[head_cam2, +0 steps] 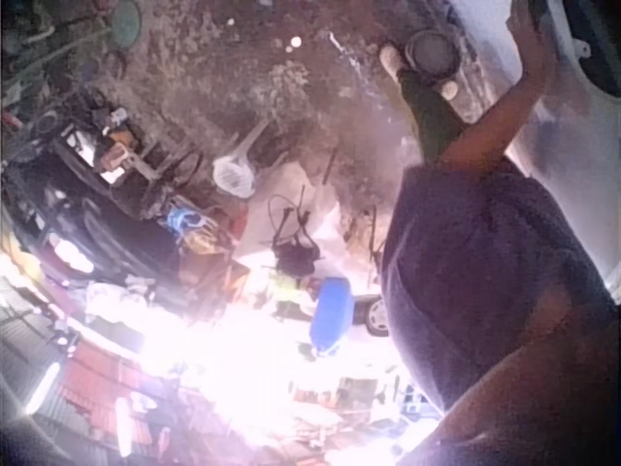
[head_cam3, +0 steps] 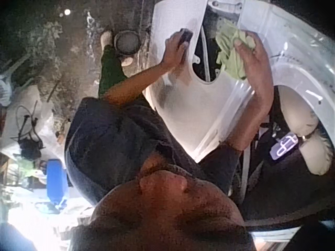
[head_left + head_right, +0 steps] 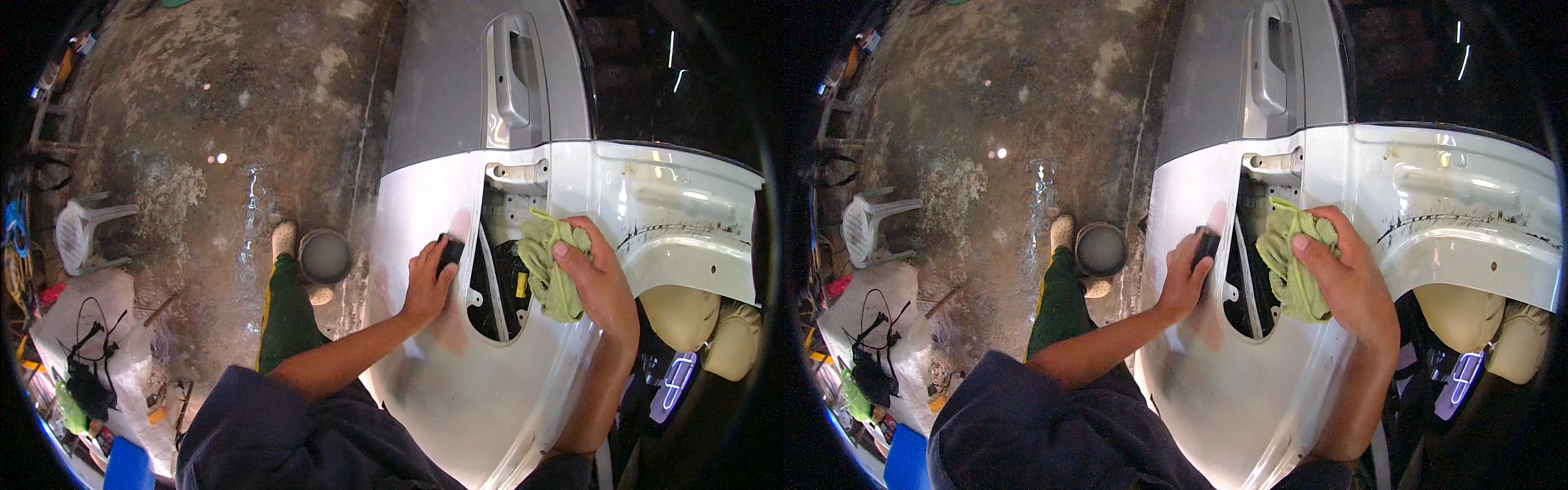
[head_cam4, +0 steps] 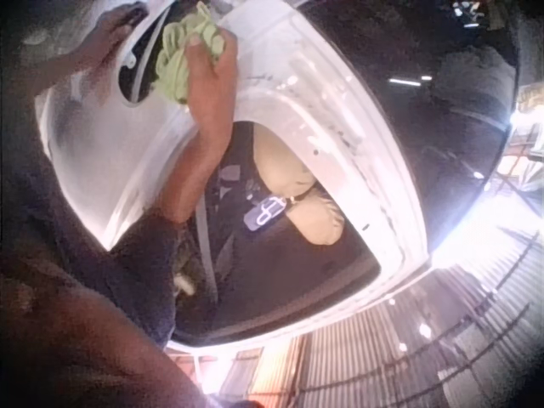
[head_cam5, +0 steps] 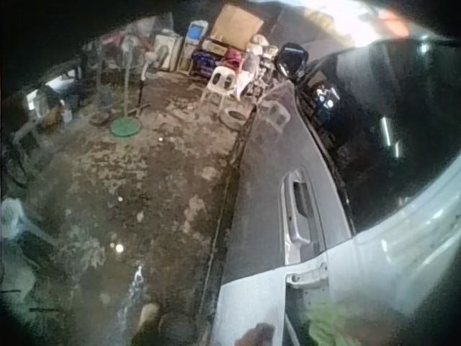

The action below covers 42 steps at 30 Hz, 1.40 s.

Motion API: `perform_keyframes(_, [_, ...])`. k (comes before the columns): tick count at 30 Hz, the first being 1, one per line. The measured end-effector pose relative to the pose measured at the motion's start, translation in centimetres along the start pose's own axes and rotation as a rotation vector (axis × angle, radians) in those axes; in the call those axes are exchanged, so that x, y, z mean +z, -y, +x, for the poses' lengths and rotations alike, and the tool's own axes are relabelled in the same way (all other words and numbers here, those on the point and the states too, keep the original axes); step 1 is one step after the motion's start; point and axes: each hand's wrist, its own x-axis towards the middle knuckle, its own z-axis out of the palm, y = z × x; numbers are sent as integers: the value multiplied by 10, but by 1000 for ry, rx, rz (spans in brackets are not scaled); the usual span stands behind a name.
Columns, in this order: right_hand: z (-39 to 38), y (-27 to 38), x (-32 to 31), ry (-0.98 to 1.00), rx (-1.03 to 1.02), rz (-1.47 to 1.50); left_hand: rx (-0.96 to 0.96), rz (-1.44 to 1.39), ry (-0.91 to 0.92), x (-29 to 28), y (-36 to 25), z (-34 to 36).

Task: The person sands the exterior surface of a white car door using a sanding block and water. They repeatedly dip the block into a bucket of water and wipe the surface with a green cloth. The person works on the area around the door handle and the lower edge of the door panel.

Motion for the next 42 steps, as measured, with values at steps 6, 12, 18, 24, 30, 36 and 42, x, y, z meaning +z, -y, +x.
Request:
perform_keyframes(6, [2, 5, 0, 14, -10, 22, 71, 77, -135, -15, 3, 99])
perform_keyframes(12, [-1, 1, -1, 5, 42, 60, 10, 33, -15, 2, -13, -20])
perform_keyframes(18, [3, 7, 2, 36, -10, 83, 79, 67, -91, -16, 4, 92])
perform_keyframes(24, [2, -1, -1, 23, 34, 68, 27, 20, 82, -8, -2, -9])
perform_keyframes(30, [1, 5, 0, 40, -10, 65, 176, 69, -46, -22, -6, 100])
perform_keyframes(36, [3, 1, 0, 39, 6, 61, 143, 55, 38, -8, 13, 7])
perform_keyframes(42, [2, 5, 1, 58, 9, 73, 164, 79, -17, -20, -10, 81])
